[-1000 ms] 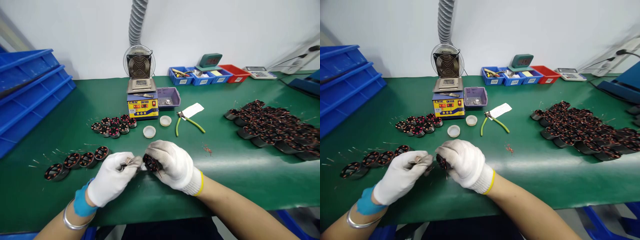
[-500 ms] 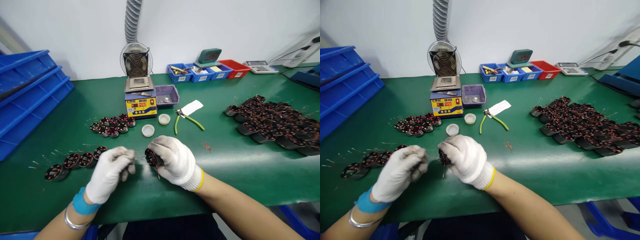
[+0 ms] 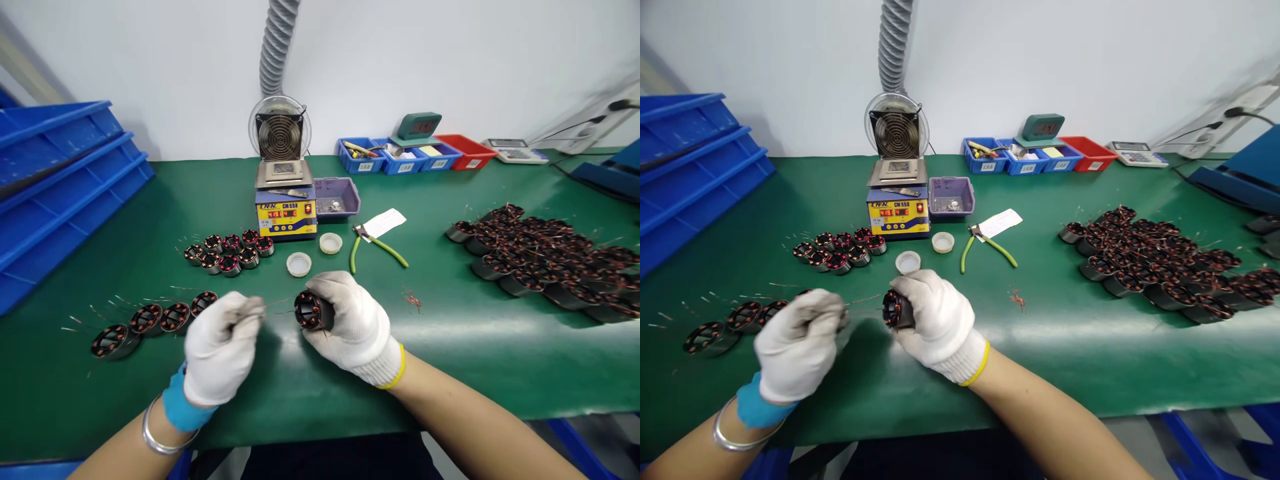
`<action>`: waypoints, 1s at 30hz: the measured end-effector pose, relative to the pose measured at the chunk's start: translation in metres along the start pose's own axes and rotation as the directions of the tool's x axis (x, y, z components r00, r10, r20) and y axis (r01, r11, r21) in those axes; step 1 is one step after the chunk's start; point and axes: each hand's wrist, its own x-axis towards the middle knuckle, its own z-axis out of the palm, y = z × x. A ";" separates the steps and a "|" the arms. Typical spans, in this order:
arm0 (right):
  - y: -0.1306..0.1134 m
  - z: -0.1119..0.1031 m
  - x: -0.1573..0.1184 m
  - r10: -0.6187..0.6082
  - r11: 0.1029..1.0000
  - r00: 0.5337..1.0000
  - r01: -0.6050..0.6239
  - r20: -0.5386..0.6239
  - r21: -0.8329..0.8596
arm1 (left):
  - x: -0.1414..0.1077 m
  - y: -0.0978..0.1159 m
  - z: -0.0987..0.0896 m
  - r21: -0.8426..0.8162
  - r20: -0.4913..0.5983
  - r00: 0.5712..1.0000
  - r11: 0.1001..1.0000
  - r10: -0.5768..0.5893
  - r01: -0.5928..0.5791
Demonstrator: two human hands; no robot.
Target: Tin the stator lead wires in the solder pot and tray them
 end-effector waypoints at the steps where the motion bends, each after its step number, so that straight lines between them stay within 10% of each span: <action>1: 0.001 -0.001 0.000 0.026 0.999 1.000 -0.026 -0.012 -0.022 | 0.002 -0.002 -0.001 -0.104 -0.126 0.991 0.994 -0.047 0.034; 4: 0.007 -0.001 0.005 0.160 0.978 0.987 -0.161 -0.017 -0.136 | 0.009 -0.008 0.000 -0.225 -0.239 0.956 0.967 -0.170 0.116; 8: 0.022 -0.002 0.021 0.393 0.892 0.909 -0.339 0.139 -0.299 | 0.007 -0.013 0.010 -0.048 0.260 0.934 0.963 -0.245 0.266; 11: 0.032 -0.004 0.038 0.488 0.833 0.844 -0.375 0.223 -0.406 | 0.000 -0.012 0.020 0.175 0.698 0.675 0.971 -0.239 0.164; 14: 0.036 -0.004 0.054 0.540 0.777 0.798 -0.350 0.268 -0.524 | -0.003 -0.009 0.024 0.259 0.807 0.533 0.964 -0.255 0.069; 23: 0.024 -0.001 0.091 0.527 0.694 0.680 0.002 0.509 -0.720 | 0.002 -0.002 0.022 0.317 0.807 0.504 0.946 -0.308 0.070; 30: 0.035 -0.007 0.089 0.393 0.748 0.789 0.024 0.472 -0.663 | -0.001 -0.004 0.023 0.309 0.807 0.517 0.950 -0.285 0.040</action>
